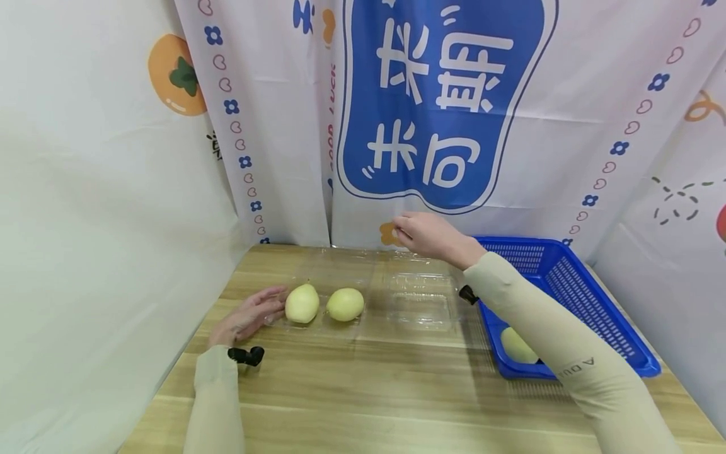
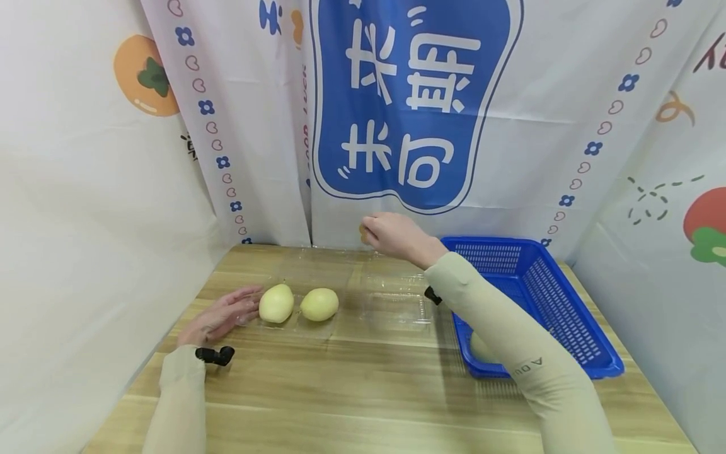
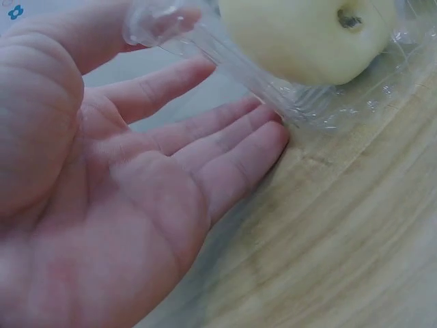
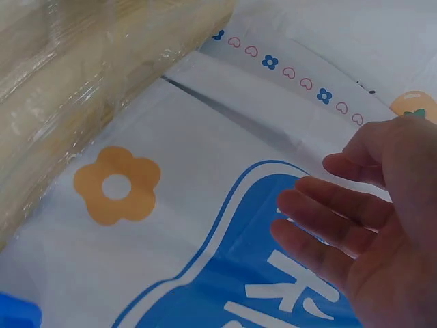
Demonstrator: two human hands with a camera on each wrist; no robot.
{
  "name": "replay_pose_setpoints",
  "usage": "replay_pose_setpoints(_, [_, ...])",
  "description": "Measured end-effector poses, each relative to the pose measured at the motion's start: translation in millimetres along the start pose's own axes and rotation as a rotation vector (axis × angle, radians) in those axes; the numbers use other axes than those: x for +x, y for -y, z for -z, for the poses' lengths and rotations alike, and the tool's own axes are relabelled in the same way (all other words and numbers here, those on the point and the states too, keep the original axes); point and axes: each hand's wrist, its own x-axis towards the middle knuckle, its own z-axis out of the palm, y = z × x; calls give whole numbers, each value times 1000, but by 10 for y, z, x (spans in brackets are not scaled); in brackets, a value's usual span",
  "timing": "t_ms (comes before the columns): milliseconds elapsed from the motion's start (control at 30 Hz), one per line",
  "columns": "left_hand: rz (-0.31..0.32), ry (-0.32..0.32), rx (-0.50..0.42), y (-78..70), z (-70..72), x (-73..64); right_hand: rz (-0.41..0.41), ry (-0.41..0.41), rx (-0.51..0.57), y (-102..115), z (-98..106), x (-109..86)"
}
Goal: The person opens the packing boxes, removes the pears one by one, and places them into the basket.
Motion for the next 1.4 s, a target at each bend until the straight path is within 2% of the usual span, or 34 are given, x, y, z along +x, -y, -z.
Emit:
replay_pose_setpoints(233, [32,-21,90,-134,-6,-38,39,-4,-47,-125,50,-226])
replay_pose_setpoints(367, [70,-91,195,-233,-48,-84,30,0,-56,-194,51,-347])
replay_pose_setpoints(467, [76,-136,274,-317,-88,-124,10,6,-72,-256,43,-441])
replay_pose_setpoints(600, [54,-158,370,-435,-148,-156,-14,10,-88,-373,10,-573])
replay_pose_setpoints(933, [65,-200,648,-727,-356,-161,-117,39,-78,-702,-41,-911])
replay_pose_setpoints(1133, [38,-205,735,-836,-459,-160,-165,55,-72,-869,-44,-1072])
replay_pose_setpoints(1400, [-9,-209,836,-907,-587,-99,-212,60,-82,-1068,-11,-1298])
